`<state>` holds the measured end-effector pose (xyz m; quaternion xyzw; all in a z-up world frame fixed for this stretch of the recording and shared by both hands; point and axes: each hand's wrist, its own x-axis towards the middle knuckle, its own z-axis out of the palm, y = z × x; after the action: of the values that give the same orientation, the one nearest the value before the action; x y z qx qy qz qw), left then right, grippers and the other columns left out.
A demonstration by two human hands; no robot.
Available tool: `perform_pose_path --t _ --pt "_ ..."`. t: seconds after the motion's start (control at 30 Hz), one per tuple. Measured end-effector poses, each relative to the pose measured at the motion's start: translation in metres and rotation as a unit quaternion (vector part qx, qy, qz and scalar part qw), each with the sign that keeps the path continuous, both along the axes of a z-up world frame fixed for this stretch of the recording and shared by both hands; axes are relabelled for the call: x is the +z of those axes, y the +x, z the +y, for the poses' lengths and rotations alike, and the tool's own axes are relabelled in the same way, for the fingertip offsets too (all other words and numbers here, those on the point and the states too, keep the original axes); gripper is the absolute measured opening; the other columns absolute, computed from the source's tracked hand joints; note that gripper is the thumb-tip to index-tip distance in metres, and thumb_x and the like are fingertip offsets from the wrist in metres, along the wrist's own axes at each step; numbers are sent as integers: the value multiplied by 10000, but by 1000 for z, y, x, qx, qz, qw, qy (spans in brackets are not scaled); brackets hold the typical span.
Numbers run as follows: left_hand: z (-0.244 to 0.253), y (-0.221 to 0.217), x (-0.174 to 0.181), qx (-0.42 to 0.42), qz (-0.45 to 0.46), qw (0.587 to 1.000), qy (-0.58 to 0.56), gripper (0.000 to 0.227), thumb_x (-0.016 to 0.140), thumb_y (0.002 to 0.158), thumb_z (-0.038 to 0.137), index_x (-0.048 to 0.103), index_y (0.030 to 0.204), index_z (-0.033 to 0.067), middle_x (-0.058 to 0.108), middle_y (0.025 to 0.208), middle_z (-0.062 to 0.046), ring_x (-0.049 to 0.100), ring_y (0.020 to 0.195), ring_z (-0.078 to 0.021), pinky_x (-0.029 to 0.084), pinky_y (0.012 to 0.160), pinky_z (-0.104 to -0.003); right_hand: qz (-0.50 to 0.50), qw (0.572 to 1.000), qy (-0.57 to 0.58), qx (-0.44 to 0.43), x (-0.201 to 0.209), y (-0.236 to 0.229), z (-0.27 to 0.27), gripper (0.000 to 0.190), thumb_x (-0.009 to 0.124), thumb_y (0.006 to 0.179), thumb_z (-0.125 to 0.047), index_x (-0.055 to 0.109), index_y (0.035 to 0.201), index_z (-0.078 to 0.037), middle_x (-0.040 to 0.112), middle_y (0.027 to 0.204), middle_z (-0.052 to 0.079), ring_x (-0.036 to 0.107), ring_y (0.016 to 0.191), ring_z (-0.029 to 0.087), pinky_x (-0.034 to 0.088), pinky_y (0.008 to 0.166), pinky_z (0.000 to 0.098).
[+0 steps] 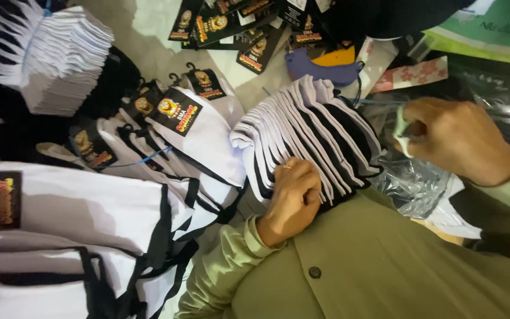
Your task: Attaching brand tags to pairs of socks using a hot glue gun and trimming excess material with scissors
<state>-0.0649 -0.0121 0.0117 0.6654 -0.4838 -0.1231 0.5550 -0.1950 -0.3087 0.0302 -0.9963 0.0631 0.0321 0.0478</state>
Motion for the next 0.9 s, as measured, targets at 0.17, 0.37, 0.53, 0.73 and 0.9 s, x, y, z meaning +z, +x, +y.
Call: perform_pose_path --t 0.17,0.37,0.53,0.73,0.9 --pt "13 5 15 -29 33 999 9 206 529 762 -59 446 786 128 477 844 -31 440 812 -227 293 814 -393 -62 987 142 -44 -11 90 -14 148 730 883 -123 600 931 -71 607 847 111 572 619 267 442 595 406" --pt "55 17 27 115 -64 991 -38 177 614 985 145 482 886 80 538 840 -85 549 796 -245 433 791 -393 -140 985 105 5 -64 200 -37 350 733 716 -103 679 1052 -18 729 877 164 699 763 389 492 620 476" --pt "92 13 25 234 1 967 102 266 401 1090 189 520 903 41 459 749 -64 420 619 -179 362 602 -324 -172 974 127 78 -55 247 -28 489 888 789 -211 642 1144 19 701 930 213 691 830 392 520 711 472" --pt "100 10 -15 195 -45 947 252 397 563 906 -51 510 1298 -18 679 909 -236 667 685 -394 591 616 -494 59 990 75 105 -13 171 -10 576 460 1015 -561 621 716 -95 570 616 43 526 457 205 436 506 380" --pt "72 5 1 141 31 956 257 310 528 1001 193 469 1283 79 621 1045 -248 625 863 -501 464 710 -583 253 910 322 -57 -8 100 50 678 522 840 -537 507 1418 -182 795 1073 75 764 897 165 592 788 337"
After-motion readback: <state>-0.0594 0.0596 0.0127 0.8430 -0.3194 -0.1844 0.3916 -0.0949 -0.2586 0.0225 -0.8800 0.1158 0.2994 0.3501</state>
